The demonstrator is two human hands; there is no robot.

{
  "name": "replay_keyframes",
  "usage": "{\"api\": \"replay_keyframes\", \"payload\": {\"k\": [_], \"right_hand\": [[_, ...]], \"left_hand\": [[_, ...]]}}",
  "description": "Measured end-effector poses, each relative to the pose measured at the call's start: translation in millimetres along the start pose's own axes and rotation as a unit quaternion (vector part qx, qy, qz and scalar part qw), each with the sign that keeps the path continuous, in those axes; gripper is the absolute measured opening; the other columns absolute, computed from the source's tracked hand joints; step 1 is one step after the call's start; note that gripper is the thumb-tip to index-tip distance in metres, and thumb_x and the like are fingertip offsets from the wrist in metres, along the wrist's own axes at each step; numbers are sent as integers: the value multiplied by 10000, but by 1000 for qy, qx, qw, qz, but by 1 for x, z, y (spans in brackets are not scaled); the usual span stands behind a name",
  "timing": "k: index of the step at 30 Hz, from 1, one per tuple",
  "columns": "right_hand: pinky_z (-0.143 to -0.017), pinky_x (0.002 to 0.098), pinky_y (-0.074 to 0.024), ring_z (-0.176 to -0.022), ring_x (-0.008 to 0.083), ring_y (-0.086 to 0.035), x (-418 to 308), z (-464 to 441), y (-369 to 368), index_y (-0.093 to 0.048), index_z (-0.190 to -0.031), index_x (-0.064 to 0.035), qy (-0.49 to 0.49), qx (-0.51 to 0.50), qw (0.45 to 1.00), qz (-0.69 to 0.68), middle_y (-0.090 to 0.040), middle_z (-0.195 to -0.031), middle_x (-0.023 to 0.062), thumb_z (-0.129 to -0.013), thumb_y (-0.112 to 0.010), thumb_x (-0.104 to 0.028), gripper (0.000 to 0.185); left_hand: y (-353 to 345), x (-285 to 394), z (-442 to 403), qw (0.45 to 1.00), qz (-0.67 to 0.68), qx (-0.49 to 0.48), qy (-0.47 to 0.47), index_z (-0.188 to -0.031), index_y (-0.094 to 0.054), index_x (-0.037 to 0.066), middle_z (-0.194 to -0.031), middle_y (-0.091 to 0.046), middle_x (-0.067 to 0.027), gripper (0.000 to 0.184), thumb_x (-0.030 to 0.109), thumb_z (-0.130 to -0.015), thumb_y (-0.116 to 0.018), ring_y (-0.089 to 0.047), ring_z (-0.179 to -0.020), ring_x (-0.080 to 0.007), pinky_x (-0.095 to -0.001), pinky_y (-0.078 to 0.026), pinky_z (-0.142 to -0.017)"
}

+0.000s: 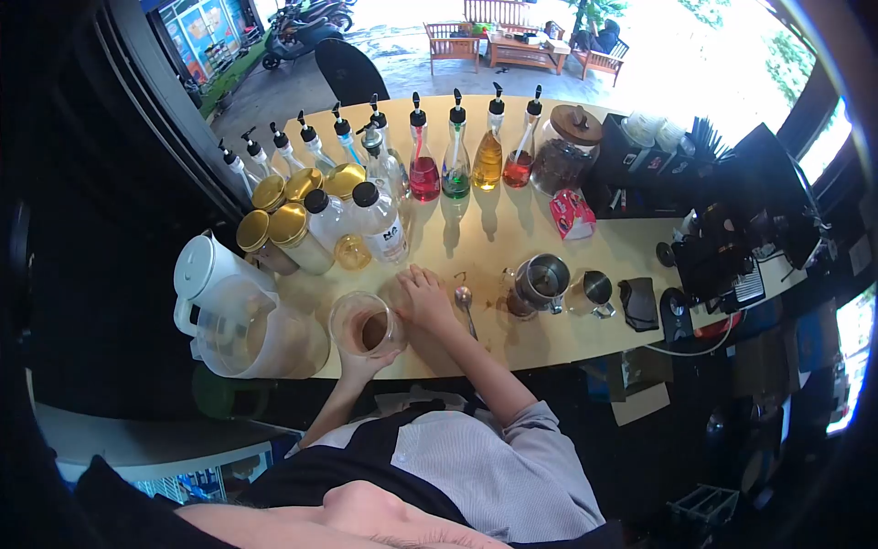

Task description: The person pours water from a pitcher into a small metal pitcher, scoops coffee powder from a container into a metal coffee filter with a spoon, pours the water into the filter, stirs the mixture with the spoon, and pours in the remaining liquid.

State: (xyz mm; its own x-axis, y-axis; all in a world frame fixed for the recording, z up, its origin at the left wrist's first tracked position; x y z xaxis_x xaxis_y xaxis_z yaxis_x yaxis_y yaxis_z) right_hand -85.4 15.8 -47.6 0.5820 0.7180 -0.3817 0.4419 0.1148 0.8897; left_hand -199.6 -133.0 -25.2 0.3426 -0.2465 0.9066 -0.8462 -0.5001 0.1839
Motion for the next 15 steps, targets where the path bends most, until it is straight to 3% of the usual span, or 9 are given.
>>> {"api": "replay_keyframes", "payload": {"k": [4, 5, 7, 8, 10, 11, 12, 14, 15], "right_hand": [[-973, 380, -375, -1166, 324, -449, -7, -1, 19, -560, -1173, -122, -24, 17, 999, -46, -462, -1265, 173, -677, -723, -341, 566], [-961, 373, -387, -1143, 315, -474, -8, 0, 30, -549, -1183, -116, -83, 45, 984, -148, -471, -1256, 170, -709, -702, -320, 538], [-931, 351, -409, -1103, 263, -515, -13, 2, 52, -541, -1194, -93, -166, 110, 908, -370, -491, -1237, 158, -744, -691, -300, 517], [-931, 351, -409, -1103, 263, -515, -19, 4, 65, -541, -1194, -93, -168, 109, 908, -368, -491, -1237, 158, -744, -691, -300, 517], [-921, 357, -411, -1129, 244, -492, -47, 10, 110, -576, -1155, -75, -79, 128, 776, -612, -481, -1244, 140, -697, -731, -229, 507], [-932, 385, -409, -1146, 258, -480, -59, 14, 129, -592, -1150, -113, -9, 117, 817, -564, -473, -1282, 125, -676, -744, -230, 512], [-932, 385, -409, -1146, 258, -480, -68, 16, 139, -592, -1150, -113, -10, 121, 818, -563, -473, -1282, 125, -676, -744, -230, 512], [-948, 404, -397, -1130, 272, -481, -87, 19, 151, -607, -1139, -136, 109, 91, 943, -301, -490, -1295, 96, -628, -769, -268, 552], [-934, 418, -403, -1124, 302, -477, -94, 19, 151, -628, -1112, -175, 115, 100, 959, -238, -483, -1311, 76, -601, -766, -259, 535]], "left_hand": [[3, -4, -5, 999, 32, -40, 7, -1201, -466, -4, -1133, -569, -131, 794, 206, -540, -855, -556, -1063, -234, -340, -426, -932], [4, -3, -6, 998, 4, -60, 9, -1211, -441, -7, -1143, -551, -130, 817, 175, -527, -850, -542, -1072, -235, -347, -411, -949], [4, -3, -9, 997, -21, -79, 11, -1222, -416, -11, -1153, -532, -128, 842, 145, -514, -845, -529, -1081, -235, -353, -396, -966], [3, -4, -9, 997, -5, -75, 23, -1214, -428, -9, -1154, -535, -128, 827, 166, -523, -847, -534, -1078, -233, -352, -413, -945], [3, -9, -13, 997, 13, -74, 35, -1207, -440, -6, -1154, -539, -127, 813, 187, -531, -849, -539, -1074, -230, -351, -430, -924], [2, -13, -16, 995, -37, -88, -3, -1210, -438, -5, -1142, -557, -139, 818, 234, -544, -848, -562, -1057, -235, -346, -449, -903], [1, -15, -20, 990, -86, -101, -43, -1213, -436, -4, -1131, -575, -152, 825, 281, -557, -847, -584, -1039, -241, -341, -469, -881], [2, -9, -25, 988, -66, -141, -21, -1228, -414, -8, -1129, -574, -156, 851, 306, -562, -840, -583, -1042, -239, -337, -470, -879], [1, -5, -27, 983, -47, -176, 4, -1242, -391, -12, -1128, -573, -161, 877, 332, -567, -833, -582, -1044, -238, -333, -472, -876]]}}
Point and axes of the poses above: each hand's wrist, its own z-axis away from the middle knuckle, its own y-axis out of the back of the hand, x = y × z, the point moved 2 cm from there along -z, towards the middle knuckle
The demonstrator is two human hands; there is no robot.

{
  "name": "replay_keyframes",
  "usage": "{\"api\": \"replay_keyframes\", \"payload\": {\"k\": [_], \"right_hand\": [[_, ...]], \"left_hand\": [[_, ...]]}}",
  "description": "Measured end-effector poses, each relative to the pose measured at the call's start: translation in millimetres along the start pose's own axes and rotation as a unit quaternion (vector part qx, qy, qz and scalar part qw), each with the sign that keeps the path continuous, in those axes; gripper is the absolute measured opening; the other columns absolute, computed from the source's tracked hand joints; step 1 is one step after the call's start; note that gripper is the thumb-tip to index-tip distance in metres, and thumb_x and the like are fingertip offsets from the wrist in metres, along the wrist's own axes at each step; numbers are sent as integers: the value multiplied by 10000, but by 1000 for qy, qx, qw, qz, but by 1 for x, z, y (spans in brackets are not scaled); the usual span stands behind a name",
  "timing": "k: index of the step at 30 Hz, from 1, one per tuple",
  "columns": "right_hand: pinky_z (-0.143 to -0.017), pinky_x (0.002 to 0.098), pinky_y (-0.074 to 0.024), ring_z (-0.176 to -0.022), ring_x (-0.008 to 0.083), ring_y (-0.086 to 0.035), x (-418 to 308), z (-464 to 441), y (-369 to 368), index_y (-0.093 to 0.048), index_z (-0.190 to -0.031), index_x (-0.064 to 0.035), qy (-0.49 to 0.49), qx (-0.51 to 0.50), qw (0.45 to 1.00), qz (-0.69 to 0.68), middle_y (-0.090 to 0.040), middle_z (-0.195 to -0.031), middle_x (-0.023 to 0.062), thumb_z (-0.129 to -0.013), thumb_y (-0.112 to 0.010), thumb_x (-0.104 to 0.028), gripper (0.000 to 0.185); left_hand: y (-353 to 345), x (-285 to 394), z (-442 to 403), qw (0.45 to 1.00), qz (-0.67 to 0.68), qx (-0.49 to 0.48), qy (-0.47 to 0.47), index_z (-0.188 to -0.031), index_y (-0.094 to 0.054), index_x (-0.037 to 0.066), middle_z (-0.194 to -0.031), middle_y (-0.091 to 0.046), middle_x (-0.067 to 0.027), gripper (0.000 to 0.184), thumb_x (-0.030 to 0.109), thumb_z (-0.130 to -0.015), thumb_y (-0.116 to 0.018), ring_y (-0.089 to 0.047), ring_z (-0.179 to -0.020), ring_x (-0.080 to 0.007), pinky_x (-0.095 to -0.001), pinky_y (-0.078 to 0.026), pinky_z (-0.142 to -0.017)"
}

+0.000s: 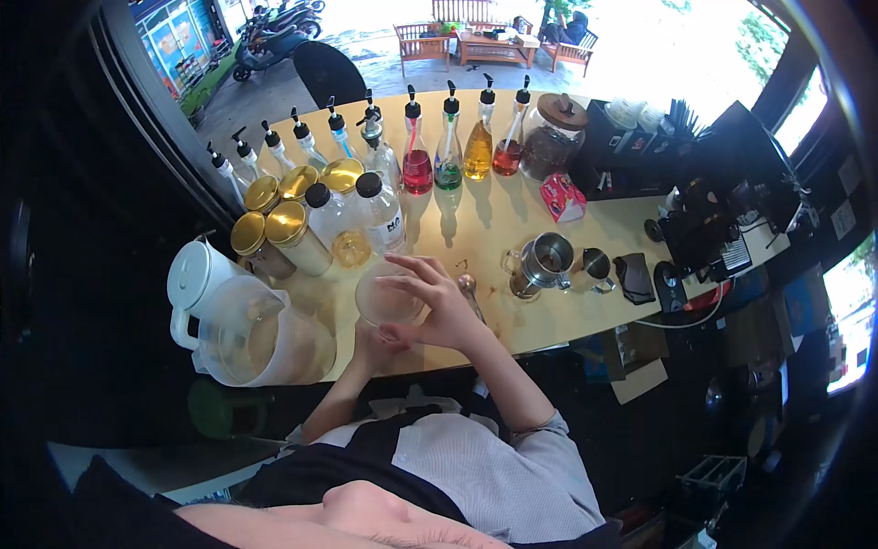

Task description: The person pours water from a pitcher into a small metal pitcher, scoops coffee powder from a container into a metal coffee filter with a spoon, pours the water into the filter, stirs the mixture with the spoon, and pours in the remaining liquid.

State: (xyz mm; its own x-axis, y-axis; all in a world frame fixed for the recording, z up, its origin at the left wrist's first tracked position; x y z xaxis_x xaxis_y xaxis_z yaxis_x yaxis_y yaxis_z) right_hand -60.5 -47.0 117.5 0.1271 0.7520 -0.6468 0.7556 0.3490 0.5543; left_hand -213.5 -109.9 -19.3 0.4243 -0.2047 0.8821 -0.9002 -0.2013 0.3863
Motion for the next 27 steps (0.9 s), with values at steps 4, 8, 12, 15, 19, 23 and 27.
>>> {"api": "replay_keyframes", "payload": {"k": [4, 8, 12, 15, 19, 23, 27], "right_hand": [[-911, 424, -412, -1111, 301, -478, -7, -2, -8, -627, -1106, -207, -1, 15, 998, 55, -487, -1312, 54, -584, -771, -261, 544], [-886, 426, -429, -1091, 300, -487, -16, -4, -8, -627, -1056, -185, -28, 2, 995, 94, -479, -1319, 48, -585, -765, -284, 501], [-865, 411, -448, -1036, 294, -503, -21, -8, -9, -625, -1007, -157, -41, -9, 989, 144, -504, -1269, 57, -593, -754, -298, 456], [-850, 406, -457, -982, 294, -510, -27, -9, -18, -622, -986, -134, -65, 9, 977, 202, -538, -1195, 86, -593, -751, -301, 446], [-853, 420, -448, -960, 305, -508, -36, -5, -34, -612, -976, -105, -90, 48, 967, 233, -541, -1172, 115, -587, -754, -315, 464], [-876, 436, -425, -981, 320, -505, -31, 1, -45, -604, -997, -101, -94, 120, 952, 264, -521, -1200, 129, -581, -763, -324, 498], [-916, 418, -411, -1083, 300, -497, -10, 2, -29, -535, -1120, -89, -13, 114, 989, 98, -514, -1196, 128, -570, -803, -314, 652]], "left_hand": [[2, 11, -5, 999, 50, -11, 19, -1261, -367, -4, -1117, -577, -147, 876, 342, -588, -808, -583, -1037, -244, -339, -478, -864], [0, 18, -11, 988, 149, -1, -25, -1260, -377, 13, -1144, -559, -129, 822, 346, -625, -778, -560, -1069, -235, -340, -459, -884], [-1, 2, -4, 991, 124, -30, 47, -1282, -351, 11, -1186, -529, -122, 884, 361, -610, -806, -544, -1085, -229, -339, -443, -913], [2, 3, -4, 993, 112, -28, -16, -1279, -365, 15, -1171, -542, -116, 809, 283, -648, -793, -560, -1059, -227, -344, -461, -885], [9, 40, -2, 972, 231, -2, 36, -1247, -414, 14, -1149, -560, -113, 695, 211, -684, -770, -578, -1033, -221, -345, -477, -847], [7, 25, -4, 985, 171, -23, 0, -1239, -430, 12, -1138, -569, -114, 677, 201, -687, -773, -585, -1024, -225, -345, -478, -849], [0, -15, -3, 991, 119, -62, 8, -1222, -439, -3, -1125, -580, -114, 772, 299, -621, -819, -567, -1052, -232, -350, -458, -891]]}}
Point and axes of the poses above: each hand's wrist, its own z-axis away from the middle knuckle, its own y-axis out of the back of the hand, x = y × z, the point moved 2 cm from there along -z, towards the middle knuckle
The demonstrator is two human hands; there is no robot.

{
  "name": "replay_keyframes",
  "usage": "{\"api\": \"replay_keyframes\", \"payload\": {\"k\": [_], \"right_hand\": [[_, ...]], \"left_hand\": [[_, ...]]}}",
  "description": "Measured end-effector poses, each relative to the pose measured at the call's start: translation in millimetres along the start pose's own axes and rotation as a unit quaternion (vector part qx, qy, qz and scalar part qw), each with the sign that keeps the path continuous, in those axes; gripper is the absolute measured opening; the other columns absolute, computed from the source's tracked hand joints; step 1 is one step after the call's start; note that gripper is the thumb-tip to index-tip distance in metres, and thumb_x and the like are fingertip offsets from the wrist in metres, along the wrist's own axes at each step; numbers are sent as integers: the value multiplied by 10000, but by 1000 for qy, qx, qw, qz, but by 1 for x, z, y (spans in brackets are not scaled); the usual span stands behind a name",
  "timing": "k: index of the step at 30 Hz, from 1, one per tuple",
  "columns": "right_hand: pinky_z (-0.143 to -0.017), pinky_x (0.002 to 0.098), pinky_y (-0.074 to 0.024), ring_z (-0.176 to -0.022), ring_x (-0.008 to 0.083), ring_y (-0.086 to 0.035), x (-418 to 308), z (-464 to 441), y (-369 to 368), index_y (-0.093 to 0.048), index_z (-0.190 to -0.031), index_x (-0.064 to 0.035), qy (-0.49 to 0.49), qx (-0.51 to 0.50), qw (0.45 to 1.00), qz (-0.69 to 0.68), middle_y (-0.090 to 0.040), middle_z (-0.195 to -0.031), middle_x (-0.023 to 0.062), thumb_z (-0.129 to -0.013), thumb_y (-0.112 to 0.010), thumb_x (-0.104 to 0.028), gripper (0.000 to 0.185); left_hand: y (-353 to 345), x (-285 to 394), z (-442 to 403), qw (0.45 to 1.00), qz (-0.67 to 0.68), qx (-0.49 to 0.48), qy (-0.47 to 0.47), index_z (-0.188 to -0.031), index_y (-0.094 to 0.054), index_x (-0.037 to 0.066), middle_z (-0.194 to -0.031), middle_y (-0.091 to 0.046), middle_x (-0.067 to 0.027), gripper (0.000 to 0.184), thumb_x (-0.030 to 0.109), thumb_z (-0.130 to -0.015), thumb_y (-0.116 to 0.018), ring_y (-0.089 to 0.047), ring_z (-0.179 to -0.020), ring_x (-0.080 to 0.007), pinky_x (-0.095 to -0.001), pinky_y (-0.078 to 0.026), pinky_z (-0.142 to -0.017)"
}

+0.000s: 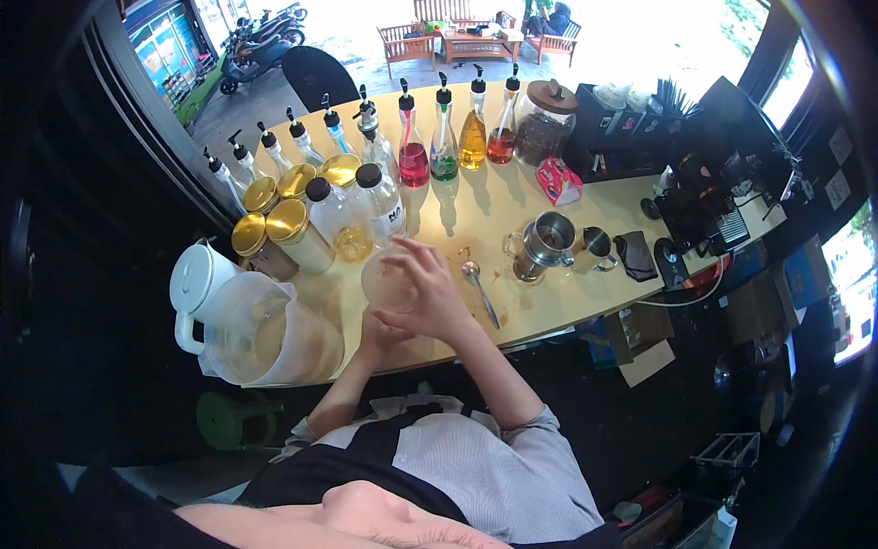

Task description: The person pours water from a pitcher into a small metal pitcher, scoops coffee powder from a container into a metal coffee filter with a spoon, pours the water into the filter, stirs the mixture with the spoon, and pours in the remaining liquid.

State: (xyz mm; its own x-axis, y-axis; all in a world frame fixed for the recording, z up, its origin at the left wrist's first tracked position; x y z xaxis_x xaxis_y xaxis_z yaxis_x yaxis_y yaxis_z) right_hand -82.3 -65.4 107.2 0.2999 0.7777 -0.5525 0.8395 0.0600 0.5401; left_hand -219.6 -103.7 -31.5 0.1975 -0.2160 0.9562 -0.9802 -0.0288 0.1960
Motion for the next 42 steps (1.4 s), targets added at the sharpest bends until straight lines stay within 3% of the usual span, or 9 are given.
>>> {"api": "replay_keyframes", "payload": {"k": [3, 12, 21, 25, 28, 30, 35, 37, 42], "right_hand": [[-936, 388, -405, -1136, 265, -483, 21, 7, -7, -422, -1209, -50, -95, -2, 966, -240, -505, -1182, 132, -556, -837, -290, 810], [-934, 399, -406, -1148, 313, -467, 14, 21, -31, -345, -1190, -48, -127, 159, 977, -60, -433, -1216, 185, -583, -846, -271, 818], [-979, 444, -356, -1238, 377, -366, 40, 18, -30, -334, -1251, -47, -74, 165, 977, -113, -354, -1319, 245, -616, -823, -224, 821], [-1008, 451, -326, -1259, 370, -348, 35, 35, -1, -327, -1286, -39, -65, 135, 984, -94, -367, -1308, 238, -649, -793, -219, 809], [-981, 466, -349, -1221, 386, -382, 38, 60, 28, -371, -1239, -46, -3, 119, 989, -87, -370, -1298, 262, -707, -740, -252, 680], [-945, 454, -376, -1149, 380, -432, 49, 78, 52, -401, -1182, -54, 91, 177, 979, -31, -396, -1256, 272, -752, -678, -270, 555], [-949, 408, -341, -1118, 312, -422, 104, 103, 117, -403, -1141, -57, 44, 429, 902, 34, -372, -1251, 218, -779, -594, -210, 437], [-959, 404, -323, -1146, 298, -399, 125, 103, 147, -399, -1151, -56, 7, 456, 889, 45, -360, -1270, 203, -788, -570, -180, 420], [-964, 358, -291, -1181, 210, -372, 210, 133, 183, -377, -1222, -38, -253, 472, 843, 46, -391, -1282, 118, -821, -460, -39, 409]], "left_hand": [[-4, 0, 1, 998, 33, 10, 49, -1196, -454, -14, -1131, -580, -126, 830, 384, -575, -835, -557, -1071, -245, -355, -450, -900], [-28, 9, -14, 984, 71, 161, -20, -1232, -411, 3, -1127, -555, -148, 713, 264, -671, -766, -550, -1069, -273, -372, -447, -881], [-37, -29, -36, 978, 6, 209, 4, -1269, -353, -1, -1213, -481, -171, 718, 219, -702, -734, -501, -1134, -288, -385, -424, -917], [-52, 18, -34, 931, 276, 238, 12, -1350, -218, 0, -1318, -345, -197, 832, 169, -709, -721, -393, -1234, -309, -393, -390, -959], [-58, 24, -14, 965, -41, 253, -65, -1402, -83, 29, -1402, -193, -214, 860, 316, -800, -626, -271, -1297, -364, -463, -314, -1015], [-59, 6, 7, 902, -211, 314, -207, -1383, -102, -13, -1456, -72, -198, 753, 482, -897, -393, -156, -1339, -347, -477, -201, -1064], [-94, -9, 22, 874, -266, 250, -322, -1161, -447, -16, -1311, -391, -239, 635, 528, -921, -224, -337, -1259, -394, -500, -256, -1037], [-110, 16, -1, 944, -131, 66, -296, -961, -547, -1, -1151, -541, -205, 582, 437, -955, -163, -468, -1141, -396, -475, -323, -1001], [-149, 25, -59, 968, -15, 146, -202, -901, -601, 8, -1069, -586, -163, 586, 386, -983, -161, -524, -1078, -311, -397, -380, -944]]}}
Point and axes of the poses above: each hand's wrist, its own z-axis away from the middle knuckle, its own y-axis out of the back of the hand, x = y × z, the point moved 2 cm from there along -z, towards the middle knuckle
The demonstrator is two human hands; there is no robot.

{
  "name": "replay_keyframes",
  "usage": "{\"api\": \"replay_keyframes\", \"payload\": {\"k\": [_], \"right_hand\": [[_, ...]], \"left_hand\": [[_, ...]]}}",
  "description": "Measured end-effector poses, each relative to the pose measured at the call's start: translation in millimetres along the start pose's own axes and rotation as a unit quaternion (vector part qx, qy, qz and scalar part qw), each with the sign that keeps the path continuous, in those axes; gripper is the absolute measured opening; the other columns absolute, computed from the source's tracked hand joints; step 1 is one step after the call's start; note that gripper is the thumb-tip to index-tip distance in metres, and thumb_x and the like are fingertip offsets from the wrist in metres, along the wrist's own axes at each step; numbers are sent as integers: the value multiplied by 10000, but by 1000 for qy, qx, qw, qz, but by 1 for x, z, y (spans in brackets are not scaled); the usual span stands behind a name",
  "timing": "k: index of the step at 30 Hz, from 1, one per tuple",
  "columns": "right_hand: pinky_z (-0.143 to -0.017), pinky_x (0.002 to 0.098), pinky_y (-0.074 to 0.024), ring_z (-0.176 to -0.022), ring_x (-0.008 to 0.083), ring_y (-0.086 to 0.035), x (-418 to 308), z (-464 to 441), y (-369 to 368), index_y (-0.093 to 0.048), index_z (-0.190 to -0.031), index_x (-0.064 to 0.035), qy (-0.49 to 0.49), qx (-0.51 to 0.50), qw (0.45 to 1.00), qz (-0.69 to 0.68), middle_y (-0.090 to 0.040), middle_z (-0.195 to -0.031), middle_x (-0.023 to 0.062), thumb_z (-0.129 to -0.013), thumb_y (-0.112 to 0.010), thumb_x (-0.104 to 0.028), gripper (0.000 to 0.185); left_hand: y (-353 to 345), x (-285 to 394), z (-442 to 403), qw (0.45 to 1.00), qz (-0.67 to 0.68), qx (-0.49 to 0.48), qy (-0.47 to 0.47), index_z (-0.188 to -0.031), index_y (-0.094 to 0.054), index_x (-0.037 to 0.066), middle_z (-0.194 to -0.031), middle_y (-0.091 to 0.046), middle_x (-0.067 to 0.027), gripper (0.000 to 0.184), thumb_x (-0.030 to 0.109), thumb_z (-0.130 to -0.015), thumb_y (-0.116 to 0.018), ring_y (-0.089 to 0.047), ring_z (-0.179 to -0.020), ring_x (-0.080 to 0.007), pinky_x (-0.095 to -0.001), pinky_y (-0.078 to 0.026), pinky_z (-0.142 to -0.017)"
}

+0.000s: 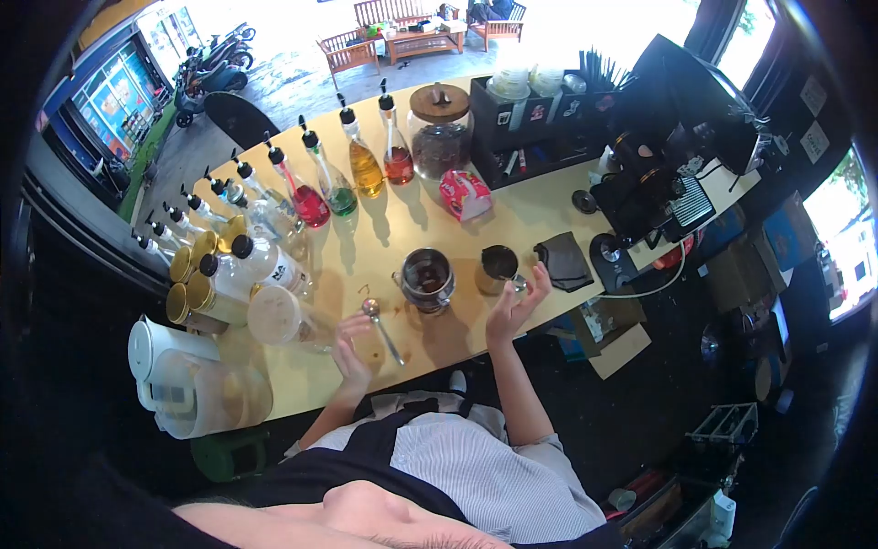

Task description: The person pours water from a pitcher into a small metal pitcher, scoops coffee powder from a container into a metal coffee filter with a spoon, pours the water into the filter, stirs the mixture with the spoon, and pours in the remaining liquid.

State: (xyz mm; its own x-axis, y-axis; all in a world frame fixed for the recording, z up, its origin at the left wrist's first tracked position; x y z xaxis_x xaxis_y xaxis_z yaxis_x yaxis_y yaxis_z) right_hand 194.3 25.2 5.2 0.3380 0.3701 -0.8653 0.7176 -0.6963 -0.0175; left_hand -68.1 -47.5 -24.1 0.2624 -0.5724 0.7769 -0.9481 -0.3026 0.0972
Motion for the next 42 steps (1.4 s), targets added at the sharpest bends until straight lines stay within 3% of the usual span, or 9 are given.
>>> {"api": "replay_keyframes", "payload": {"k": [1, 4, 10, 14, 17, 20, 34, 38, 42], "right_hand": [[-954, 328, -297, -1160, 192, -393, 17, -3, -1, -390, -1216, -31, -63, -3, 998, -19, -421, -1253, 103, -842, -451, -47, 379], [-921, 310, -325, -1149, 186, -409, 44, -12, 7, -412, -1202, -29, -65, -49, 997, -14, -447, -1224, 100, -862, -443, -61, 344], [-708, 216, -375, -774, 82, -448, 94, -19, 11, -498, -955, -41, -125, -30, 987, -101, -490, -893, 15, -911, -493, -136, 105], [-634, 194, -383, -655, 27, -447, 122, -10, 13, -540, -723, -70, -189, -76, 969, -137, -507, -693, -46, -926, -527, -185, 234], [-592, 193, -370, -636, 21, -457, 127, -11, 8, -541, -682, -78, -242, -76, 951, -177, -523, -677, -51, -915, -547, -168, 250], [-546, 191, -361, -601, 22, -467, 118, -23, 0, -542, -661, -82, -271, -21, 950, -154, -537, -662, -49, -890, -578, -139, 238], [-457, 205, -279, -468, 26, -343, 92, -67, -38, -441, -524, -91, -356, -112, 889, -266, -423, -526, -59, -837, -570, -58, 340], [-442, 209, -249, -451, 22, -332, 67, -78, -53, -444, -511, -81, -353, -155, 882, -272, -434, -512, -46, -838, -563, -58, 349], [-451, 207, -259, -459, 24, -345, 43, -89, -62, -448, -514, -75, -362, -193, 877, -249, -439, -517, -43, -835, -569, -61, 343]], "left_hand": [[-9, -8, -6, 996, 51, 42, 57, -930, -592, 3, -1066, -582, -162, 583, 398, -985, -167, -526, -1070, -290, -394, -379, -943], [-31, -23, -18, 974, 81, 126, 172, -973, -572, -6, -1059, -581, -156, 569, 413, -989, -187, -527, -1056, -249, -374, -382, -937], [-65, -57, -26, 949, 145, 138, 244, -957, -555, -12, -992, -593, -131, 531, 402, -994, -224, -557, -952, -207, -317, -408, -875], [-73, -78, -19, 949, 137, 118, 259, -888, -540, 3, -926, -587, -110, 493, 388, -995, -251, -555, -866, -176, -294, -421, -825], [-78, -79, -19, 948, 75, 118, 286, -851, -516, 18, -859, -566, -87, 459, 376, -995, -269, -534, -807, -153, -287, -422, -771], [-81, -91, -25, 934, 122, 245, 229, -857, -508, 25, -805, -542, -63, 443, 369, -996, -266, -524, -784, -139, -278, -414, -731], [-105, -118, -37, 879, 259, 224, 332, -571, -441, 56, -530, -335, 36, 547, 382, -980, -279, -324, -518, -70, -245, -259, -498], [-100, -109, -42, 944, 40, 166, 284, -574, -431, 53, -530, -344, 32, 529, 370, -971, -282, -318, -515, -74, -253, -256, -495], [-102, -98, -47, 912, 124, 192, 341, -570, -415, 41, -535, -377, 12, 500, 340, -952, -293, -323, -522, -84, -267, -259, -502]]}}
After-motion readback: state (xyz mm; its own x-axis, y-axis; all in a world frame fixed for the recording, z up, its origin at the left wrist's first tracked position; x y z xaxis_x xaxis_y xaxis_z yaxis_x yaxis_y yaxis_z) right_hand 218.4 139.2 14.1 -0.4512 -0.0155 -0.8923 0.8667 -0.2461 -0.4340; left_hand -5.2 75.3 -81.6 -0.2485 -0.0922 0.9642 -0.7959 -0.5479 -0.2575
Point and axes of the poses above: each hand's wrist, its own z-axis away from the middle knuckle, its own y-axis out of the back of the hand, x = y × z, the point moved 2 cm from there along -z, towards the middle knuckle
